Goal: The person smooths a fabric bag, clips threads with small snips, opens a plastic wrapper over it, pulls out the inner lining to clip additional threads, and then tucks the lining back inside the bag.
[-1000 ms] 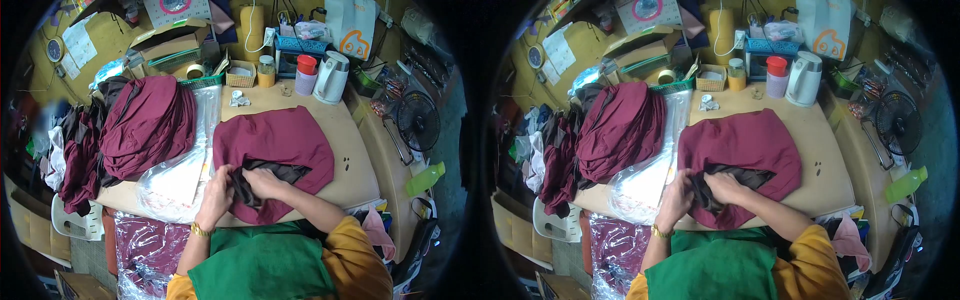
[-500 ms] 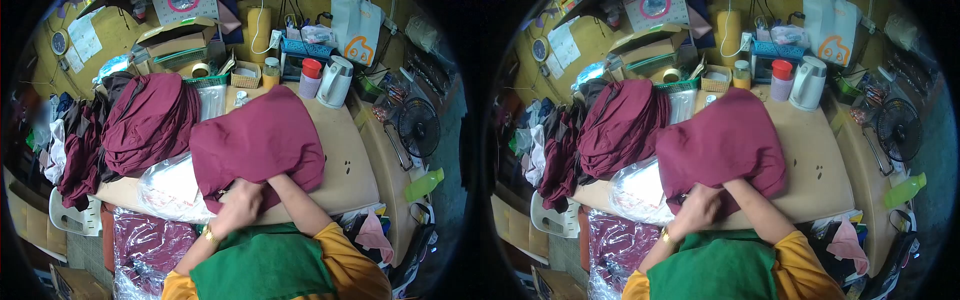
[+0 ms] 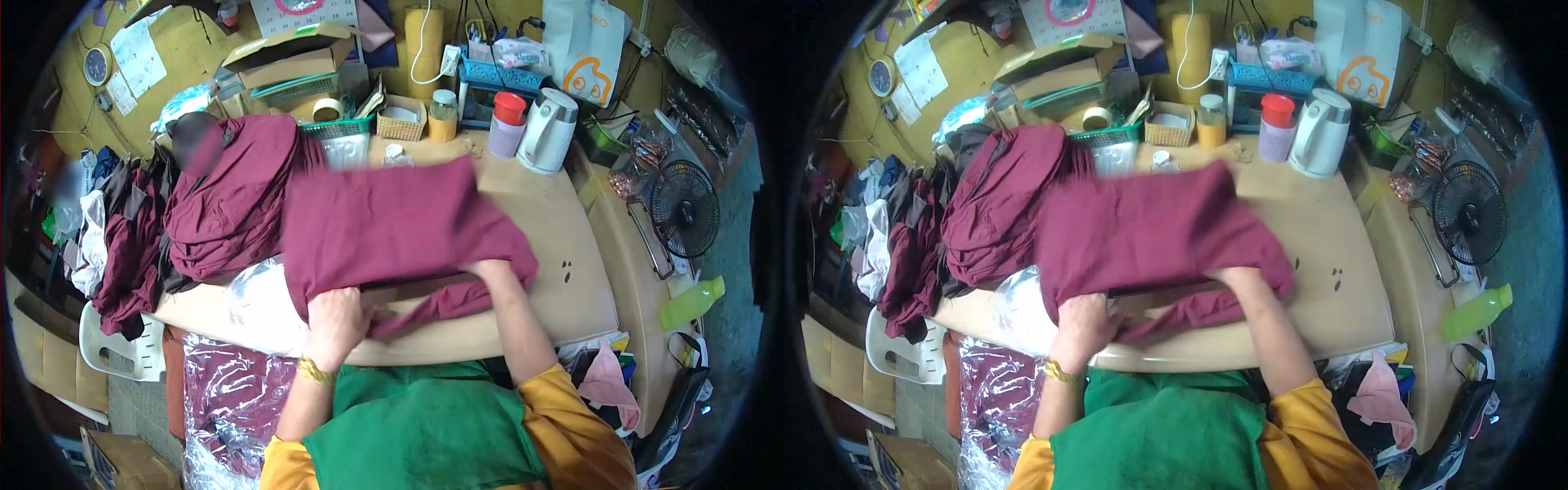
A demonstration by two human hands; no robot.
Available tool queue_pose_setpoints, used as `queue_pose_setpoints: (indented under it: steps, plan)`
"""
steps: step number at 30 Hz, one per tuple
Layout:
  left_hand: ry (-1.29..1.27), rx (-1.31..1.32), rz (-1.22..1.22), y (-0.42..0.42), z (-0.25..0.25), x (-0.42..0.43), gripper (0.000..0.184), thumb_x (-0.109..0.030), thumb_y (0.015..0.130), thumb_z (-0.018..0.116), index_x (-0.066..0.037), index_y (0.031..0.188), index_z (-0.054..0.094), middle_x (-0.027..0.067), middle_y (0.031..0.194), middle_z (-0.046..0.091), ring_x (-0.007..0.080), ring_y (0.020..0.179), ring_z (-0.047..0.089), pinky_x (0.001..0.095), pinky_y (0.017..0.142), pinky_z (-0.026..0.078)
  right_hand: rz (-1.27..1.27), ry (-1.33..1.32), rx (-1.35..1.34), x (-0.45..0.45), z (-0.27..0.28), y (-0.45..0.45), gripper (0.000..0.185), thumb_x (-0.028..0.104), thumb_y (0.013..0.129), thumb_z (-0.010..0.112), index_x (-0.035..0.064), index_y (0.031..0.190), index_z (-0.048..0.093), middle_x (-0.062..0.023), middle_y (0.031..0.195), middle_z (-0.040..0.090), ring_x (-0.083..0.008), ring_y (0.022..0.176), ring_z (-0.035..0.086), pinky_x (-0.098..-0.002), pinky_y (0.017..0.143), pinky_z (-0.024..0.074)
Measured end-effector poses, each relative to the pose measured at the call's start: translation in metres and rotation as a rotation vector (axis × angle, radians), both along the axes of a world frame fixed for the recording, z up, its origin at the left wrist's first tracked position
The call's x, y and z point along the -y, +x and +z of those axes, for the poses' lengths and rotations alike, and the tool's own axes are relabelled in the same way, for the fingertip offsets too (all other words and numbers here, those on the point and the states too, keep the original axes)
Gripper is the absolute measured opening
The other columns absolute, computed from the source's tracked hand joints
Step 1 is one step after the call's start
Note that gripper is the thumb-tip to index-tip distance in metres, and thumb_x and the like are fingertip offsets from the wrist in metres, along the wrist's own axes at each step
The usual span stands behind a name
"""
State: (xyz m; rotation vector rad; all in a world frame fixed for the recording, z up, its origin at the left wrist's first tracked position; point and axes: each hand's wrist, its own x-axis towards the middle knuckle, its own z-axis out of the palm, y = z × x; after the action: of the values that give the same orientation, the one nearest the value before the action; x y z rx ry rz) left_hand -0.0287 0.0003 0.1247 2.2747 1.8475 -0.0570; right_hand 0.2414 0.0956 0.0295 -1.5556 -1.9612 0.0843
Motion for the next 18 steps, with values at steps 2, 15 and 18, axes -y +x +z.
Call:
queue_pose_setpoints:
  steps: [2,15,18]
  plan:
    - [0.227,0.141,-0.010,0.005,-0.008,0.003,0.041,-0.039,0.081,0.074,0.001,0.086,0.066,0.0219,0.078,0.067,0.0373,0.072,0.068,0.0483,0.064,0.053,0.098,0.005,0.063,0.017,0.004,-0.036,0.037,0.028,0.093,0.050,0.0050,0.120,0.061,-0.0193,0.117,0.066,-0.0353,0.111,0.061,-0.0426,0.095,0.0467]
    - [0.422,0.140,-0.119,-0.027,-0.040,0.029,0.037,-0.027,0.087,0.063,-0.001,0.113,0.064,0.0260,0.109,0.064,0.0426,0.100,0.062,0.0517,0.082,0.049,0.481,-0.399,0.093,0.093,0.061,-0.061,0.041,0.027,0.097,0.046,0.0082,0.132,0.055,-0.0194,0.133,0.056,-0.0361,0.119,0.056,-0.0444,0.104,0.0417]
    - [0.343,0.137,-0.027,-0.018,-0.073,0.014,0.038,-0.031,0.090,0.061,-0.003,0.116,0.063,0.0252,0.110,0.064,0.0420,0.104,0.061,0.0520,0.085,0.048,0.520,-0.254,0.044,0.099,0.028,-0.074,0.043,0.035,0.098,0.044,0.0078,0.127,0.060,-0.0216,0.128,0.059,-0.0368,0.116,0.058,-0.0470,0.099,0.0439]
